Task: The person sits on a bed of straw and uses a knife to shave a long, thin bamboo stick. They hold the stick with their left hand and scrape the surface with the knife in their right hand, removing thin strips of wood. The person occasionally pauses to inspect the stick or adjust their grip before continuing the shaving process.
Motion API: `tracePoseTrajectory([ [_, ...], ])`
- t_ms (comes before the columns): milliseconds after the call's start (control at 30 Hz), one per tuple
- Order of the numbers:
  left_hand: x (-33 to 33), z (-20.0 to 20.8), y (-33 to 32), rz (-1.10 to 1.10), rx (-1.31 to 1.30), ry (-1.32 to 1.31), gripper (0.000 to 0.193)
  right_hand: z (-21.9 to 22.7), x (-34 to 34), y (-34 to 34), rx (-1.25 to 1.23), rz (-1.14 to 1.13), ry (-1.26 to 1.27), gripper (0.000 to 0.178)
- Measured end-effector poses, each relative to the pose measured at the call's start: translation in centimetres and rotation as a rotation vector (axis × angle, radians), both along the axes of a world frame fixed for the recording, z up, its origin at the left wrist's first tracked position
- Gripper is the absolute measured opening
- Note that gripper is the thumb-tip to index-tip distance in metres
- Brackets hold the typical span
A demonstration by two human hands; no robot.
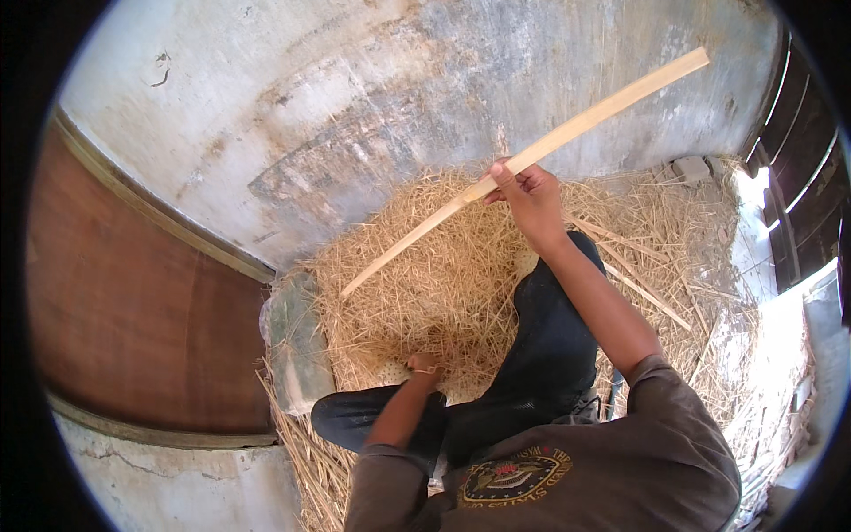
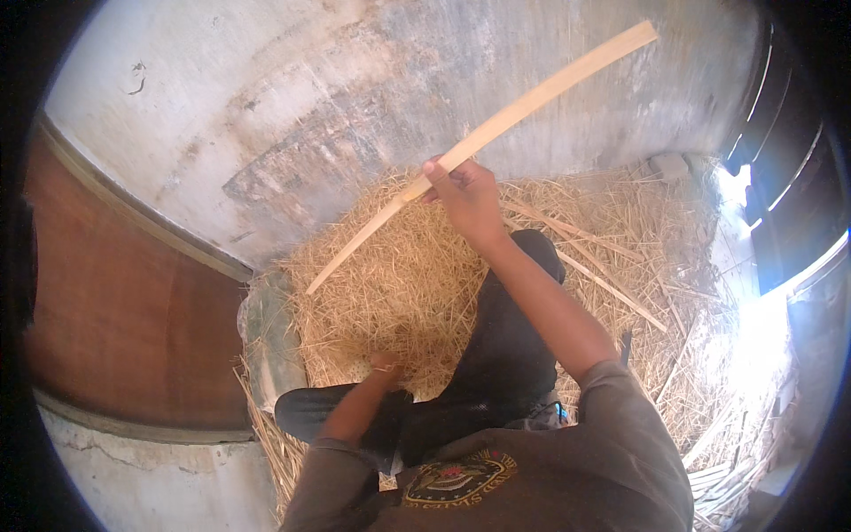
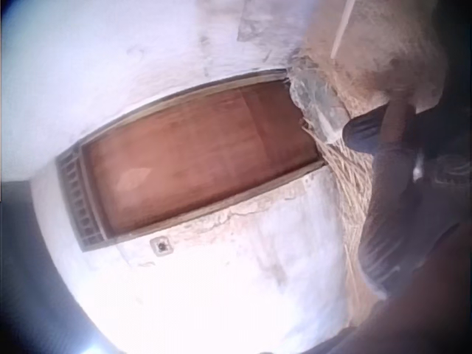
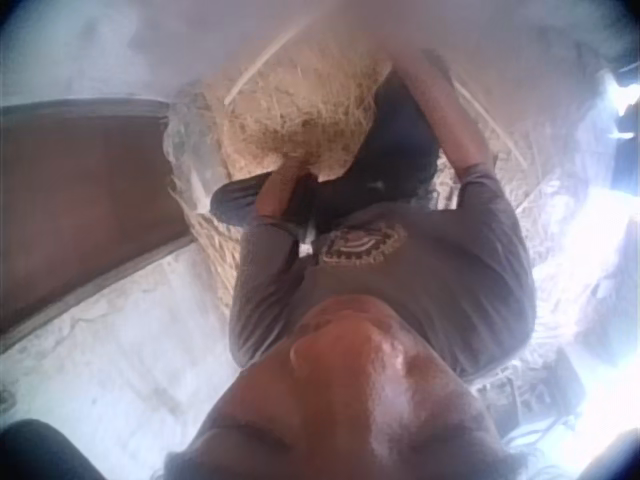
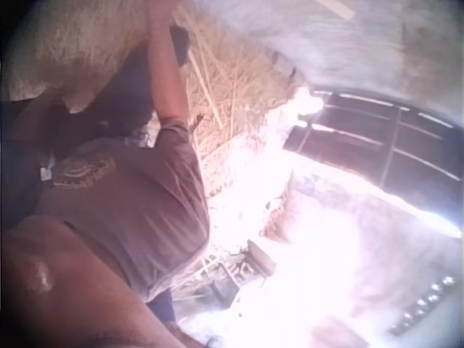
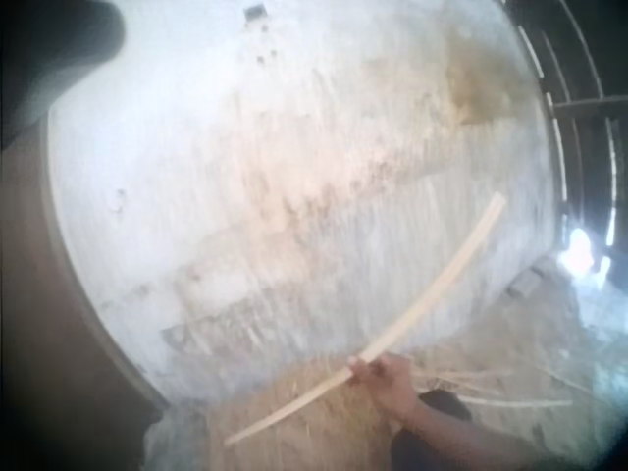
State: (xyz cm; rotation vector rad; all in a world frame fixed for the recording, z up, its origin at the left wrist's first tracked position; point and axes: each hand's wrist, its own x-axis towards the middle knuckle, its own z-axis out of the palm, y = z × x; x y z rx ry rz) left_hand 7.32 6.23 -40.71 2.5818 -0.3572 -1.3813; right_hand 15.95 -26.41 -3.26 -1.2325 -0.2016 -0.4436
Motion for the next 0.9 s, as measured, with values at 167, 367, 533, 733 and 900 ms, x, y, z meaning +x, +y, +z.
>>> tracePoseTrajectory([
  [167,1.5,6.1,6.2,0.023,-0.631,0.359,0.05,-1.7,-0.4,-0.2,-0.016,0.059,0.053,0.023],
  [367,-1.0,16.0,-1.4,-0.005,-0.522,-0.364,0.023,-3.3,-0.1,-0.7,0.042,0.024,0.084,0.022],
  [533,0.0,28.9,-5.2,0.392,-0.232,-0.862,0.018,-4.6,-1.4,-1.1,-0.187,-0.044,0.082,0.021],
  [733,0.4,23.2,-0.4,-0.02,-0.326,-0.519,0.033,-4.7,-2.5,0.2,-0.252,-0.045,0.0,0.021],
  [900,5.3,19.9,4.1,0.796,-0.485,0.018,0.037,-7.3,-2.4,0.0,-0.244,-0.027,0.185,0.023],
])
